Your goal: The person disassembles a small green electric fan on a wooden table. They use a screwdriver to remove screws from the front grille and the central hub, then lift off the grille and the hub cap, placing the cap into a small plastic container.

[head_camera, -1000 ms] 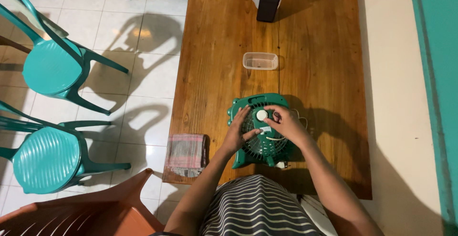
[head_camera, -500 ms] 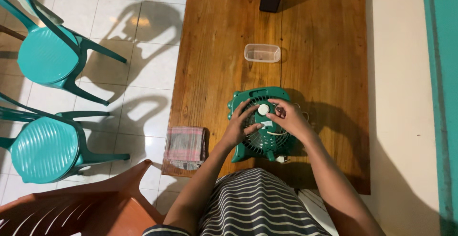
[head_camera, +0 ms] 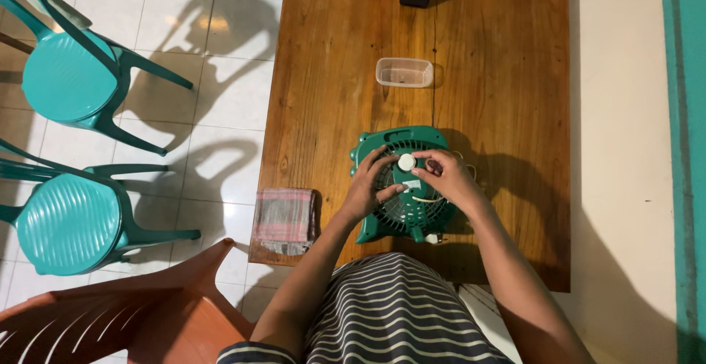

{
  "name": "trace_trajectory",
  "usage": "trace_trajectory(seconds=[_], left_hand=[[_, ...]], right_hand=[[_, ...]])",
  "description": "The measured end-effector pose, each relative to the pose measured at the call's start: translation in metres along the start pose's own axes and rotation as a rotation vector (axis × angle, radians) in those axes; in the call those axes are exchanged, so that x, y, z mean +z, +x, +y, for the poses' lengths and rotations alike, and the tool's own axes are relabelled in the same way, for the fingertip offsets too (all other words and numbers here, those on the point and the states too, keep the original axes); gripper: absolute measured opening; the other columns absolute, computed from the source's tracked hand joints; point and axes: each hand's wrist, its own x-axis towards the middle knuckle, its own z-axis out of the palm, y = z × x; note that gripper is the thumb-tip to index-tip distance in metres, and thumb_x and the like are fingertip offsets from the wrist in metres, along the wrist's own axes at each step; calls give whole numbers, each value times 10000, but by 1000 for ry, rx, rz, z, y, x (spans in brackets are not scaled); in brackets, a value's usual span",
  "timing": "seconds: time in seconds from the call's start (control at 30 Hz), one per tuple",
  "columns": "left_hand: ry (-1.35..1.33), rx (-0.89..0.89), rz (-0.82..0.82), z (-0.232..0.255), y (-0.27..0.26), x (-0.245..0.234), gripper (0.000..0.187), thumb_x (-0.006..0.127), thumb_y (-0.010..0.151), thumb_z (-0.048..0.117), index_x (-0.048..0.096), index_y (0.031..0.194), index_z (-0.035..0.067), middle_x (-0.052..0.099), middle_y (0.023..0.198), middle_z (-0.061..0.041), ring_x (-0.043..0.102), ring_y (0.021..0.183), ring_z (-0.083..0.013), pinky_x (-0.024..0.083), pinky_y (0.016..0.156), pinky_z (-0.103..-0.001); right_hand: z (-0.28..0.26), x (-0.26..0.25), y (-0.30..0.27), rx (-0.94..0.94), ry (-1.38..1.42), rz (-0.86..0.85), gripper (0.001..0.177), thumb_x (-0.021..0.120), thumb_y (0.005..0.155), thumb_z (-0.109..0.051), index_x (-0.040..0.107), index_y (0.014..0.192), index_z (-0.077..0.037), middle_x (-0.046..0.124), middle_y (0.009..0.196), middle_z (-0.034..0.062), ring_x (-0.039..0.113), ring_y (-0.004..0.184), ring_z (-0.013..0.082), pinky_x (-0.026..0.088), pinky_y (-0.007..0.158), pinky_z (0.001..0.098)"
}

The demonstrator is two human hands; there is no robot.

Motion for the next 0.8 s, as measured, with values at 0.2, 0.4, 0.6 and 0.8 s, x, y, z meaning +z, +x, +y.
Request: trace_trajectory(seconds=[0.2,0.4,0.6,0.8], left_hand=[[9,5,13,2,1,-4,729,831,804,486,573,1424,202,411,1616,-167,402,1482,-418,391,1171,-547],[-14,18,22,-2,1,-3,751,816,807,504,545,1431,184,419,1609,-173,410,1480,-419,387,1174,-556],[-2,-1,14,1,1,-5,689,813,817,501,590,1395,200,414,1610,-189,408,1471,-428,402,1158,-552],[31,7,8,4,0,-6,705,796,826,528,586,1432,235,413,1623,-175,382,1500,-426,383,1182,-560]], right_hand=[[-5,2,1,11,-13,20,309,821,875,-157,736,1156,-63,429,623,-37,387,589,62,343,514,258],[-10,1,1,-60,-66,2,440,798,887,-153,704,1316,-116,473,709,3,436,622,87,410,546,279],[-14,2,2,-37,-69,4,370,805,884,-158,730,1243,-108,505,735,5,458,643,95,428,568,284],[-10,3,1,13,-3,9,339,806,884,-145,728,1207,-75,460,682,-21,416,625,67,376,542,257]])
